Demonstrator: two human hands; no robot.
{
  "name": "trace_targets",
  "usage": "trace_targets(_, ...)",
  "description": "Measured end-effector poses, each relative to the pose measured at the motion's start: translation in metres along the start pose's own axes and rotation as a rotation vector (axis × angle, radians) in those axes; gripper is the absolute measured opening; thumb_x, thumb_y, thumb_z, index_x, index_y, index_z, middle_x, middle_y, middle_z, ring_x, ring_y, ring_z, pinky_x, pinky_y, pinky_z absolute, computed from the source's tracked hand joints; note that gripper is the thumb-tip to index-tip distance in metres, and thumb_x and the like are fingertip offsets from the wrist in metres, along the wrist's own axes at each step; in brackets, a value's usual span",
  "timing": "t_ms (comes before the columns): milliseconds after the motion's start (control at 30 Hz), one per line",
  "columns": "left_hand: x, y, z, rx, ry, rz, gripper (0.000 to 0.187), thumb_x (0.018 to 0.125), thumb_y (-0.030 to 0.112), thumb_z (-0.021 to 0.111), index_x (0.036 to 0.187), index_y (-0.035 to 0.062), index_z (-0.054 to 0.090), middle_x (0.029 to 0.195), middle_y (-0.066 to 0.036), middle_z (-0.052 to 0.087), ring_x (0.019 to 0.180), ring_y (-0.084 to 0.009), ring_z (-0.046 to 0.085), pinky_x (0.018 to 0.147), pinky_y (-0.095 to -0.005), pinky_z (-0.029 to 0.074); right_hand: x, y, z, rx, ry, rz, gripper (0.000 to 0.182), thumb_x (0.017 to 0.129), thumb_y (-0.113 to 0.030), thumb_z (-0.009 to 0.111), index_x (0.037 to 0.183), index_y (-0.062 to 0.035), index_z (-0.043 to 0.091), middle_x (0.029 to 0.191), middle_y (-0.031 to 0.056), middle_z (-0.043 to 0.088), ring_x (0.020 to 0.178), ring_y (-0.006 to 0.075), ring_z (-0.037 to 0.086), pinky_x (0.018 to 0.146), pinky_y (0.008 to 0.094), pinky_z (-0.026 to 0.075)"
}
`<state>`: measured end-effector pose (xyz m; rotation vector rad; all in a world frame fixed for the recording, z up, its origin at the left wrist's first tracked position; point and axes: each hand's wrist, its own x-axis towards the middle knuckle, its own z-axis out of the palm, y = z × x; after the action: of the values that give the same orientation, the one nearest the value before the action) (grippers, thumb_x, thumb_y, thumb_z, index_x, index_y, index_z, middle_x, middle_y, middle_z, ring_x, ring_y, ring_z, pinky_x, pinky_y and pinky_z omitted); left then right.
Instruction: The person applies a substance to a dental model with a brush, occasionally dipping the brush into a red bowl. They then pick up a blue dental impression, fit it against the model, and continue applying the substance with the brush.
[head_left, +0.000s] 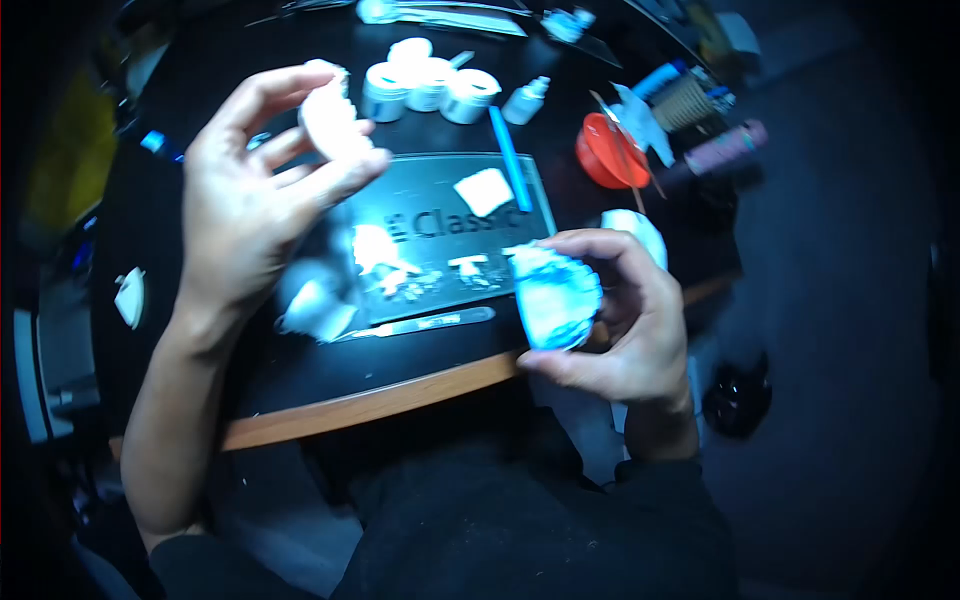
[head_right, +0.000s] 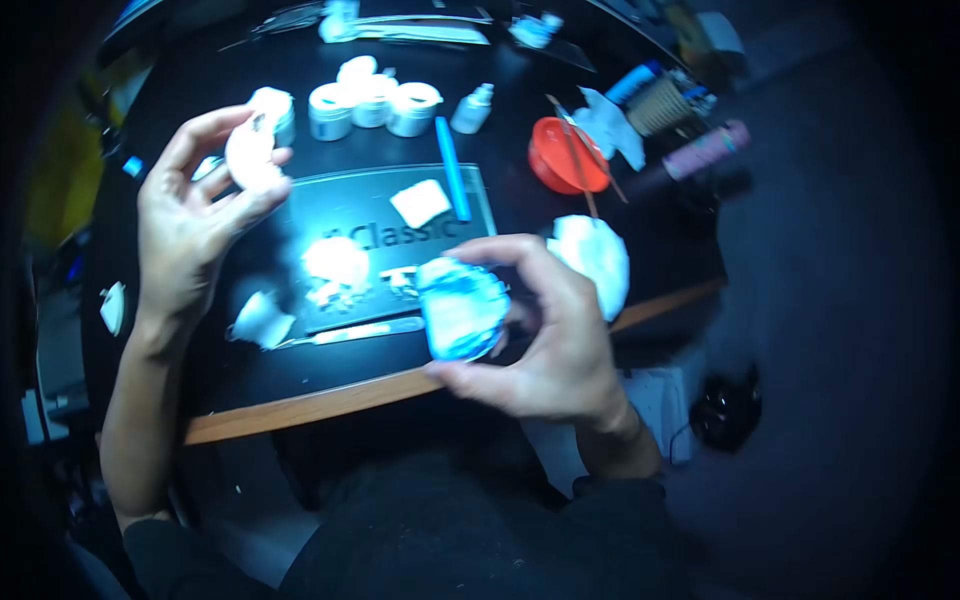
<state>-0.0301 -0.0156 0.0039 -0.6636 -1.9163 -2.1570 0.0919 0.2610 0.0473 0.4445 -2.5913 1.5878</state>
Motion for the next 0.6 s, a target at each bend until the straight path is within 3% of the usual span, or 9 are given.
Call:
trace_targets(33,0.0,0.003,0.003,-0.013,-0.004,-0.025,0.062,0.08,0.003,0.086,0.135,-0.0029,0.057,0.13,-0.018,0.061,0.116,-0.0281,0.07,0.101,-0.0388,0.059,-0.013,0.006,-0.016,0.114,0.084,0.06,0.072,0.071,0.0,0.091,0.132,0.003,0.054,0.118,0.0129,0.066,0.109,0.0168,0.068,0.084,0.0274,0.06)
trace_targets(100,-0.002,0.006,0.004,0.012,-0.027,-0.047,0.063,0.08,0.004,0.087,0.135,-0.0029,0.057,0.131,-0.02,0.061,0.118,-0.0289,0.069,0.102,-0.0394,0.058,-0.037,0.011,-0.052,0.046,0.238,0.149,0.072,0.072,0.003,0.089,0.134,0.0036,0.052,0.118,0.0125,0.065,0.111,0.0179,0.067,0.084,0.0283,0.06)
trace_targets(167,-0.003,0.006,0.003,0.009,-0.034,-0.048,0.062,0.079,0.004,0.088,0.133,-0.0037,0.058,0.131,-0.021,0.06,0.118,-0.0298,0.069,0.101,-0.0397,0.06,-0.055,0.008,-0.089,-0.11,0.376,0.403,0.066,0.069,0.005,0.087,0.129,0.0044,0.059,0.112,0.0106,0.066,0.109,0.0182,0.068,0.085,0.0305,0.059)
trace_targets(267,-0.005,0.004,0.007,-0.028,-0.038,-0.035,0.059,0.079,-0.002,0.086,0.13,-0.0057,0.058,0.13,-0.022,0.058,0.116,-0.0307,0.069,0.097,-0.0388,0.062,-0.068,0.03,-0.131,-0.709,0.326,0.392,0.06,0.063,0.001,0.086,0.119,0.0054,0.066,0.105,0.0144,0.068,0.099,0.0234,0.071,0.082,0.0352,0.058)
trace_targets(367,-0.007,0.002,0.008,-0.053,-0.048,-0.048,0.059,0.08,-0.006,0.084,0.132,-0.0053,0.056,0.131,-0.022,0.057,0.116,-0.0304,0.069,0.098,-0.0388,0.062,-0.049,0.028,-0.13,-1.069,0.146,0.333,0.059,0.057,-0.007,0.086,0.112,0.0063,0.07,0.099,0.0197,0.065,0.089,0.0324,0.069,0.081,0.0414,0.055)
trace_targets(400,-0.008,0.003,0.01,-0.103,-0.043,-0.077,0.058,0.08,-0.009,0.082,0.132,-0.0046,0.056,0.131,-0.02,0.057,0.116,-0.0296,0.069,0.098,-0.0389,0.062,-0.046,0.035,-0.129,-1.041,0.126,0.345,0.063,0.057,-0.013,0.085,0.115,0.0052,0.069,0.098,0.0226,0.062,0.089,0.0388,0.064,0.084,0.045,0.053)
trace_targets(533,-0.009,0.007,0.012,-0.1,-0.049,-0.092,0.057,0.078,-0.009,0.084,0.128,-0.0035,0.058,0.124,-0.016,0.061,0.111,-0.0268,0.07,0.093,-0.0393,0.064,-0.028,0.037,-0.124,-1.005,0.001,0.283,0.058,0.063,-0.017,0.083,0.117,0.0012,0.07,0.094,0.0204,0.061,0.092,0.0386,0.062,0.087,0.0452,0.051)
trace_targets(600,-0.01,0.008,0.012,-0.094,-0.065,-0.086,0.056,0.077,-0.007,0.085,0.127,-0.0035,0.059,0.123,-0.016,0.062,0.109,-0.0259,0.072,0.091,-0.0386,0.065,-0.03,0.046,-0.131,-0.958,0.048,0.234,0.061,0.059,-0.017,0.089,0.114,0.001,0.071,0.099,0.0182,0.064,0.095,0.0336,0.065,0.085,0.0423,0.053)
